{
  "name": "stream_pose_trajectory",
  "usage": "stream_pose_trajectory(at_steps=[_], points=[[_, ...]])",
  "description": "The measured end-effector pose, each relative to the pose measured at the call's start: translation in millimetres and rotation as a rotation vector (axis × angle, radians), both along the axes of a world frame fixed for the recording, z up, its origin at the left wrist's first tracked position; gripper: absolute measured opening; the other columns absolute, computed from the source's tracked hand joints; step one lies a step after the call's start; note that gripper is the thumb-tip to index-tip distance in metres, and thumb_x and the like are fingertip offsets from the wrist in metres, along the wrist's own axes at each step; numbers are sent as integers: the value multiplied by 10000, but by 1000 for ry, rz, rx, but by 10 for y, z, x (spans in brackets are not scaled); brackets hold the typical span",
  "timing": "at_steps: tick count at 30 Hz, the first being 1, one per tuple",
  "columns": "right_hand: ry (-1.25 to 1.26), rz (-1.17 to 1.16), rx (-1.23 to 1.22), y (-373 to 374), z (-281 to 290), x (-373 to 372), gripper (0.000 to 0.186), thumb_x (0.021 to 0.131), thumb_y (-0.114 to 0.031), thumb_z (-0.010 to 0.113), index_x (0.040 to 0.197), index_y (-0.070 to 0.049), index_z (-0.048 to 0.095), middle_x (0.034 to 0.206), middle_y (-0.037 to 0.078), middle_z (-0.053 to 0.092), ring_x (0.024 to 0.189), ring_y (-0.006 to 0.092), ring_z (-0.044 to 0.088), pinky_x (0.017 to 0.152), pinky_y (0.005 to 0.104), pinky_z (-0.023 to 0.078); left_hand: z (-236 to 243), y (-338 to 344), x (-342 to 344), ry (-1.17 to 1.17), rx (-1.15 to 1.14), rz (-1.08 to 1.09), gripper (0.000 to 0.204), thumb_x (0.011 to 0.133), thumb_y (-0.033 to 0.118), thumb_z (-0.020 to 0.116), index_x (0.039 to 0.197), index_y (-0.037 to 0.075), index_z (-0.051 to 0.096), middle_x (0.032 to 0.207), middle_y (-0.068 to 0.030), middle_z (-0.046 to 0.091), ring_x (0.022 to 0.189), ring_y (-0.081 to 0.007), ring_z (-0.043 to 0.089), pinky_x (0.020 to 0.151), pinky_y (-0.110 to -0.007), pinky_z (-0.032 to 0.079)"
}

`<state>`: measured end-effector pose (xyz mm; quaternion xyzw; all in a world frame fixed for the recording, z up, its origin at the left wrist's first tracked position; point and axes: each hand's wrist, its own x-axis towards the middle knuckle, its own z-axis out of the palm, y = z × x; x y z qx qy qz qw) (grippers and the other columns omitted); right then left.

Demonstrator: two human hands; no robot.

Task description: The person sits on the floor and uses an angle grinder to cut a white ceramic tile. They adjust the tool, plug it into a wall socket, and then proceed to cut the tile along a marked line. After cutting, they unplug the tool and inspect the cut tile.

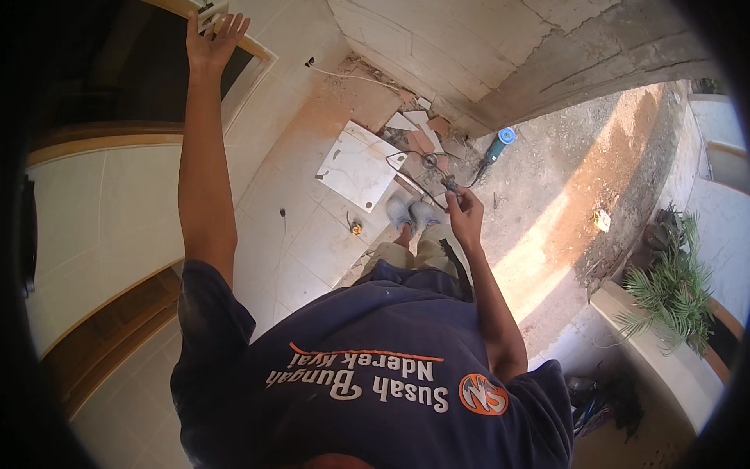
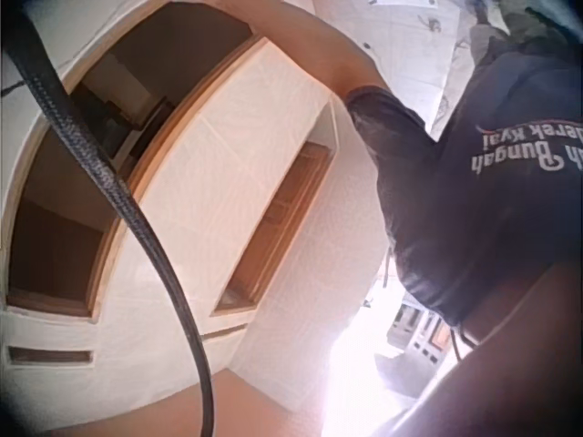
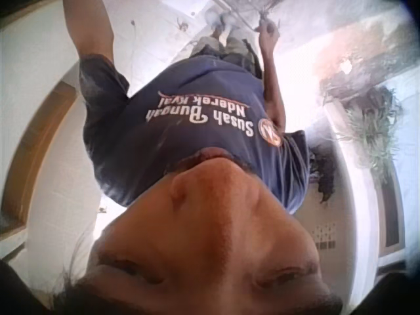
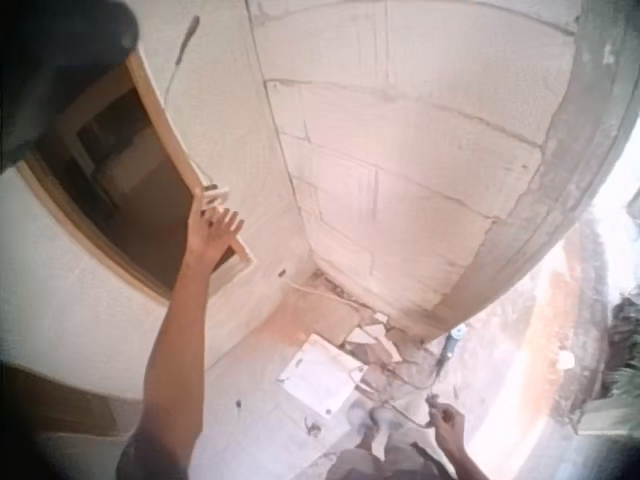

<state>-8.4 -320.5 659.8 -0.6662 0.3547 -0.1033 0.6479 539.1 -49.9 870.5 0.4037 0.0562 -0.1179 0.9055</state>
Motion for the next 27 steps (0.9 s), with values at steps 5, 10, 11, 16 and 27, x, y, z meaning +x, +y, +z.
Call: stream_pose_trajectory(at_steps=[5, 10, 11, 16, 27], points=[[204, -485, 303, -46, -41, -1381, 175, 1068, -199, 627, 1072, -27, 662, 766, -11, 540, 692, 146, 641, 760, 349, 605, -794, 306, -57, -98, 195, 5, 1065, 1001, 531, 695, 1690, 65, 30, 1682, -268, 221, 1546, -452, 306, 1251, -609, 338], [202, -783, 222, -387, 66, -1969, 166, 1085, -199, 623, 1051, -37, 629, 820, 40, 592, 772, 185, 675, 846, 391, 628, -2073, -119, -1384, 190, 596, -72, 905, 970, 460, 781, 1628, 30, 332, 1564, -216, 489, 1356, -380, 547, 1107, -490, 477], [172, -815, 196, -509, 78, -2059, 172, 1086, -206, 625, 1041, -40, 626, 822, 40, 596, 778, 186, 677, 855, 392, 626, -2489, -139, -1758, 257, 689, -104, 877, 947, 452, 807, 1603, 46, 390, 1497, -198, 563, 1266, -358, 609, 1052, -488, 512], [72, -957, 42, -1292, 364, -2576, 241, 1099, -230, 622, 1215, -19, 642, 829, 29, 608, 806, 181, 682, 843, 382, 609, -3650, -716, -3916, 581, 964, -408, 716, 877, 367, 868, 1455, 68, 567, 1181, -107, 724, 987, -200, 660, 880, -401, 571], [-44, -872, -268, -4218, 572, -3289, 218, 1097, -267, 641, 1109, -49, 640, 1043, 69, 719, 1016, 190, 724, 918, 370, 595, -4243, -2864, -5905, 51, 1266, -713, 677, 839, 361, 871, 1359, 1, 627, 1272, -192, 716, 1182, -310, 694, 989, -413, 554]])
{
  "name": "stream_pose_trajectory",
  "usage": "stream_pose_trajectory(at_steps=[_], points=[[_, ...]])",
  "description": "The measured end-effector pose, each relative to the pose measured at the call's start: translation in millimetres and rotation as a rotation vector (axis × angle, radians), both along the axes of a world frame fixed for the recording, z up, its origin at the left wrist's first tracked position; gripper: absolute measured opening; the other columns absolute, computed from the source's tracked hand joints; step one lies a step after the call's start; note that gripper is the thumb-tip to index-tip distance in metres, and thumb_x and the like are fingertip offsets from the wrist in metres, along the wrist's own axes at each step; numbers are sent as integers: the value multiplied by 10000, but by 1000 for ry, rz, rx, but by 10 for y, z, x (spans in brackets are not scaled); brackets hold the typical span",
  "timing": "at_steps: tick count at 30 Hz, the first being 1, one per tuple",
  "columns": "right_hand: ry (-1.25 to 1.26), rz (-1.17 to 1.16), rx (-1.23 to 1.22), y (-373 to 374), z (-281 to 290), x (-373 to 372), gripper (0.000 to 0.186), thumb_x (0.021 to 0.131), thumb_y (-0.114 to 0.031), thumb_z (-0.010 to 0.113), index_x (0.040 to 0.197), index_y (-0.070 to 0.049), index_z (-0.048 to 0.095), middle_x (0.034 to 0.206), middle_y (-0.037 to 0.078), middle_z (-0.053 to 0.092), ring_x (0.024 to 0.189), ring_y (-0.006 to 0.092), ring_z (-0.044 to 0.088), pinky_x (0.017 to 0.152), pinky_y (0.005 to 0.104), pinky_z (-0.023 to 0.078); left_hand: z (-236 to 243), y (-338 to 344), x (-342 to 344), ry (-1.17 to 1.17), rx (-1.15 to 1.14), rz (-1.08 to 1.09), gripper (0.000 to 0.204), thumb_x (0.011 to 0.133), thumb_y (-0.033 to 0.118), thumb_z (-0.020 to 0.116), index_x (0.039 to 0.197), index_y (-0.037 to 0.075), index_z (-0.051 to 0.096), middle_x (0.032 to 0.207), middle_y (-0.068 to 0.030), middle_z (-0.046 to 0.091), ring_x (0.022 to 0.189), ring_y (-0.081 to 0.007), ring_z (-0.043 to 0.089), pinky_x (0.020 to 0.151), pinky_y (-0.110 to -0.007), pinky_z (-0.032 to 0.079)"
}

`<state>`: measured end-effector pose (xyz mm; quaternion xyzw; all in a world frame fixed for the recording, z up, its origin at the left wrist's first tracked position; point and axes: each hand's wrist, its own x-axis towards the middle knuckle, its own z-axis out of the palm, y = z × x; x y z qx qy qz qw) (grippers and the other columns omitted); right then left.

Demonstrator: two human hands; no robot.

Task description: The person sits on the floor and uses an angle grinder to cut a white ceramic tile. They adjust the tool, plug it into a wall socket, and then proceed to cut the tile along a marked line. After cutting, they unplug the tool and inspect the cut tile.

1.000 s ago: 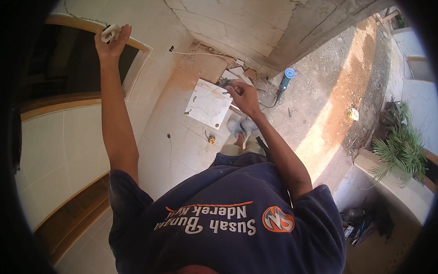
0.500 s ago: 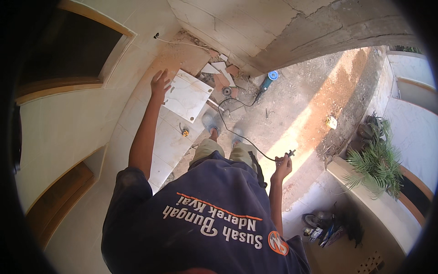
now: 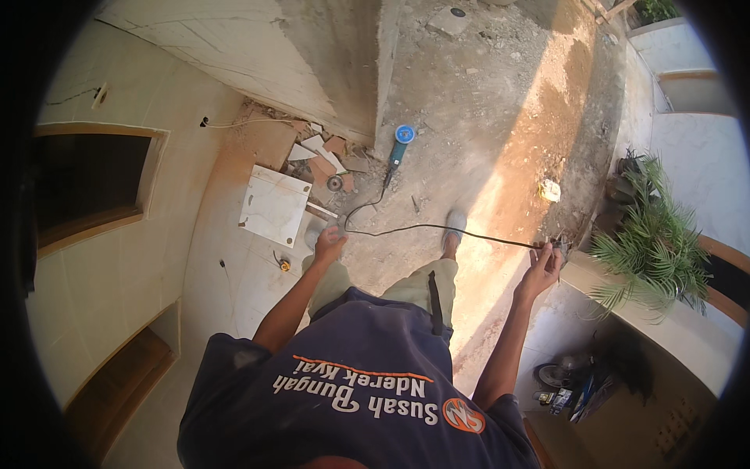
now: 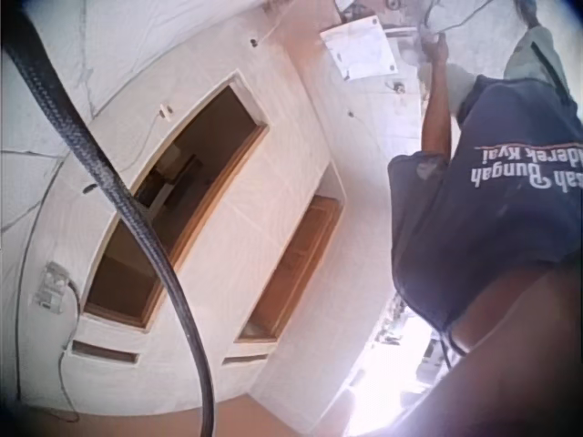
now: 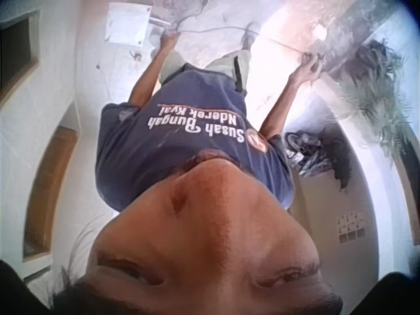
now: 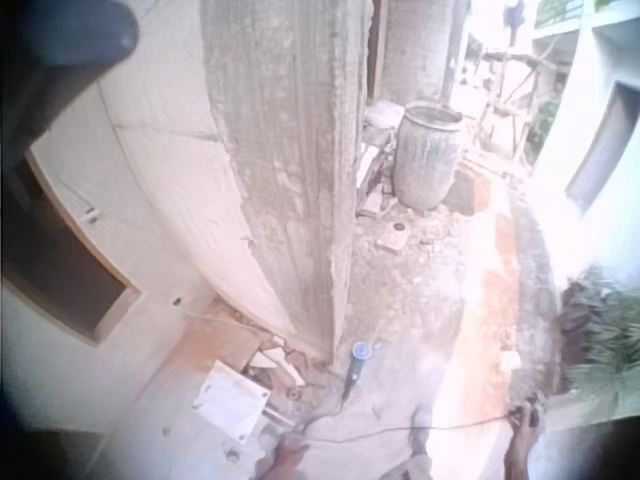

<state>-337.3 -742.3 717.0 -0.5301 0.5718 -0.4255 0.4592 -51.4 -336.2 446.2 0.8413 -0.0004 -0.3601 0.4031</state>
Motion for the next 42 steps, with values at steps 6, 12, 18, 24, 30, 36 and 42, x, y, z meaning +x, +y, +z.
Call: stream_pose_trajectory(at_steps=[6, 12, 18, 24, 30, 36, 42], points=[[-20, 216, 265, -2360, -1830, -41, 212, 1077, -285, 677, 1118, -78, 681, 972, 32, 728, 881, 167, 751, 760, 305, 583, -260, -1450, -340, -112, 104, 115, 628, 851, 294, 863, 1353, 5, 620, 1250, -196, 714, 1183, -314, 687, 989, -434, 548], [373, 361, 263, -3732, -4335, -11, 277, 1021, -234, 719, 1116, 26, 727, 846, 58, 717, 743, 153, 726, 654, 293, 558, -739, -2664, -1260, -226, 67, -105, 607, 910, 259, 838, 1398, 14, 572, 1288, -228, 684, 1200, -327, 679, 981, -417, 572], [641, 921, -57, -3774, -5921, 543, 228, 974, -198, 722, 1124, -28, 751, 864, 175, 769, 743, 346, 738, 728, 420, 586, -2084, -3630, -1243, -121, 160, -216, 720, 872, 294, 851, 1436, -7, 519, 1281, -303, 676, 1196, -427, 680, 1019, -496, 536], [1015, 1525, -207, -3585, -7394, 943, 322, 961, -290, 704, 1223, -103, 716, 1156, 194, 721, 1107, 390, 701, 937, 516, 557, -4302, -4177, -255, -481, 371, -201, 841, 856, 358, 865, 1466, -48, 452, 1394, -296, 600, 1306, -441, 595, 1062, -515, 510], [1274, 1732, -717, -3274, -8166, 1572, 307, 961, -321, 689, 1198, -126, 716, 1159, 156, 738, 1120, 373, 725, 1046, 597, 471, -5438, -4641, 555, -501, 604, -235, 875, 828, 467, 861, 1428, -29, 462, 1460, -256, 537, 1350, -441, 550, 1032, -528, 537], [747, 1680, -456, -3082, -7412, 2110, 511, 956, -423, 709, 1321, -65, 693, 1257, 202, 727, 1148, 423, 709, 1037, 522, 513, -5468, -4423, 606, -546, 438, -256, 707, 841, 447, 834, 1287, -48, 595, 1203, -245, 704, 1129, -401, 699, 943, -481, 578], [296, 1422, -124, -2814, -6809, 1878, 817, 972, -487, 741, 1500, 87, 498, 1325, 267, 692, 1167, 380, 720, 991, 467, 561, -3981, -4961, -108, -367, -249, -157, 567, 850, 312, 848, 1208, -70, 631, 1068, -179, 742, 990, -227, 719, 879, -374, 566]])
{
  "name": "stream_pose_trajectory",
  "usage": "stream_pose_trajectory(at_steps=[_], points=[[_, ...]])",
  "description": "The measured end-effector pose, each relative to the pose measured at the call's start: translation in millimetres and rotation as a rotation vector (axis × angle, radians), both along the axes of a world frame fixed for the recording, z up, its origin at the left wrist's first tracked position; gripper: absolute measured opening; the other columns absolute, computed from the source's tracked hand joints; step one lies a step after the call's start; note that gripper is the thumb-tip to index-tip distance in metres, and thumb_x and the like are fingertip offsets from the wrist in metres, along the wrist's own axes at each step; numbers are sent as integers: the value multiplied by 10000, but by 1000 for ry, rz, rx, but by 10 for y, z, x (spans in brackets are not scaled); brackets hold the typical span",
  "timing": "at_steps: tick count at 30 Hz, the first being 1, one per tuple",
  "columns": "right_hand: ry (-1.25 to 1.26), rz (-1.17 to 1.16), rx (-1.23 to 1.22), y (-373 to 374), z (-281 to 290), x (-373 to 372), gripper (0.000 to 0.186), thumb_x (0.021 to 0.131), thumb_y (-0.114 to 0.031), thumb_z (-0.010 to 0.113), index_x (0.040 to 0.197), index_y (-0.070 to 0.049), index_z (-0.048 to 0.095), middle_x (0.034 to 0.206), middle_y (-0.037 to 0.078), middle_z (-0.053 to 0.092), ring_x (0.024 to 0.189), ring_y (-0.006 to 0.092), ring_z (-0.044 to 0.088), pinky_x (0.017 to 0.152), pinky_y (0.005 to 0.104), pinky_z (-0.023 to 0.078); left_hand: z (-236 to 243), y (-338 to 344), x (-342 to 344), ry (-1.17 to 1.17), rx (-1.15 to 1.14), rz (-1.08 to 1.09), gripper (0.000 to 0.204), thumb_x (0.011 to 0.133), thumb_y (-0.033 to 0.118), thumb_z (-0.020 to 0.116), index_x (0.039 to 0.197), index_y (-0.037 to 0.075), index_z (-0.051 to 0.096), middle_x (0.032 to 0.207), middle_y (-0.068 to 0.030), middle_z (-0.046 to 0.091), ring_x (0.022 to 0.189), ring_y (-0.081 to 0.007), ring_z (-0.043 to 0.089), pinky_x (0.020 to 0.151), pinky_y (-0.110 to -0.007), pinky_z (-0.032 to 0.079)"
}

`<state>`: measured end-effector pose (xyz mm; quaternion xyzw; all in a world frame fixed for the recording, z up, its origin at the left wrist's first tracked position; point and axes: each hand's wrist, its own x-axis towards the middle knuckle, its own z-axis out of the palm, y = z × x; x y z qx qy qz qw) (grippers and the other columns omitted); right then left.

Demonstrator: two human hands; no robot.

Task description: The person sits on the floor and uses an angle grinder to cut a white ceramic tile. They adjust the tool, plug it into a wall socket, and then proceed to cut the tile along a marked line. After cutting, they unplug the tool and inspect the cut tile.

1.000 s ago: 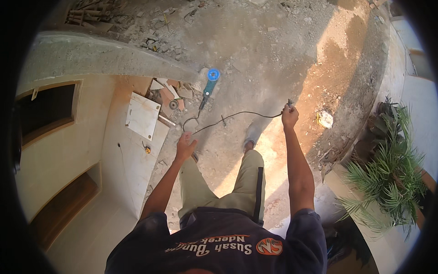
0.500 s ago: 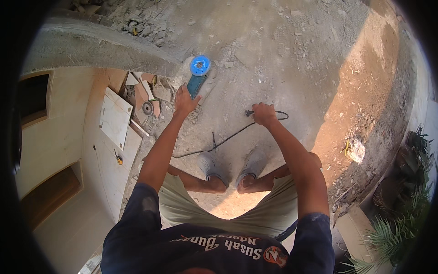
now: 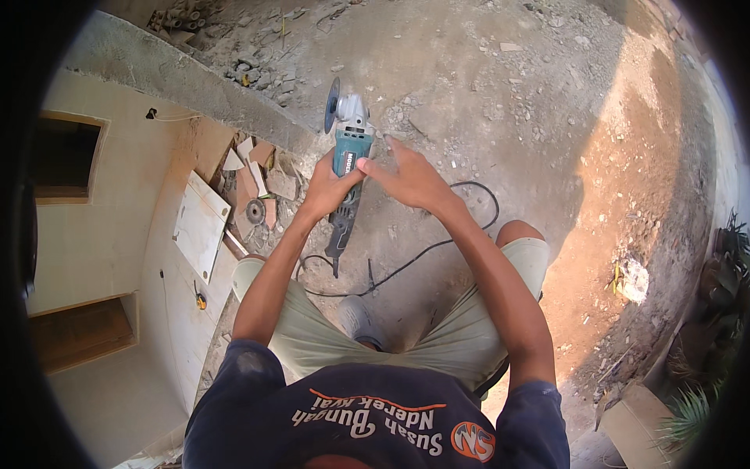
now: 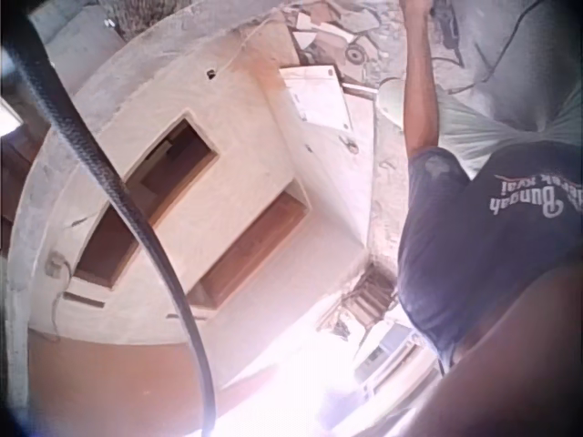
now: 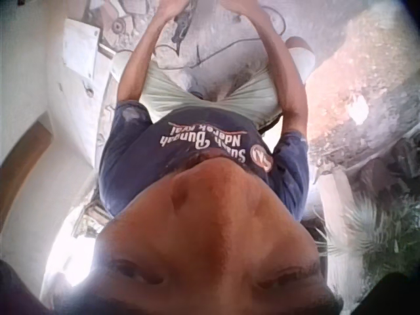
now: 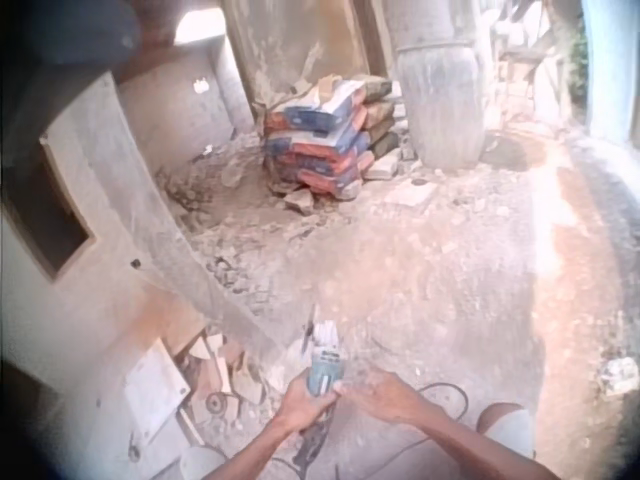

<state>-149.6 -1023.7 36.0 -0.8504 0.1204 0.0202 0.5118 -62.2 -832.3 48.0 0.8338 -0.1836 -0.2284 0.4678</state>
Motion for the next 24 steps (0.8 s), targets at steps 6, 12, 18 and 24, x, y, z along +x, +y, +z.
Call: stream_pose_trajectory(at_steps=[6, 12, 18, 24], points=[[-371, -72, 620, 254, 349, -242, 725, 940, -308, 829, 1471, 75, 517, 1273, 201, 709, 1146, 226, 705, 993, 383, 553, 373, -142, -462, -30, -327, -11, 499, 889, 186, 831, 1284, -25, 608, 1103, -106, 738, 1002, -169, 697, 903, -348, 562], [-474, -56, 324, 257, 523, -323, 619, 923, -279, 841, 1389, 61, 615, 1204, 193, 737, 1067, 217, 729, 943, 370, 576, 291, -31, -454, 32, -497, -104, 539, 851, 161, 829, 1300, -39, 607, 1147, -139, 726, 1048, -197, 696, 909, -363, 566], [-433, -105, 461, 124, 361, -219, 516, 1040, -338, 702, 1377, 47, 636, 1154, 165, 758, 969, 192, 738, 869, 350, 584, 410, 33, -297, 444, -701, -63, 500, 975, 337, 735, 1281, -39, 614, 966, -140, 731, 828, -212, 743, 739, -357, 626], [-294, -95, 519, 201, 259, -170, 557, 1080, -424, 626, 1389, 40, 634, 1158, 171, 756, 930, 194, 737, 862, 336, 591, 417, 69, -285, 524, -717, 127, 500, 1012, 431, 714, 1193, -27, 625, 941, -119, 721, 782, -181, 758, 644, -318, 639]])
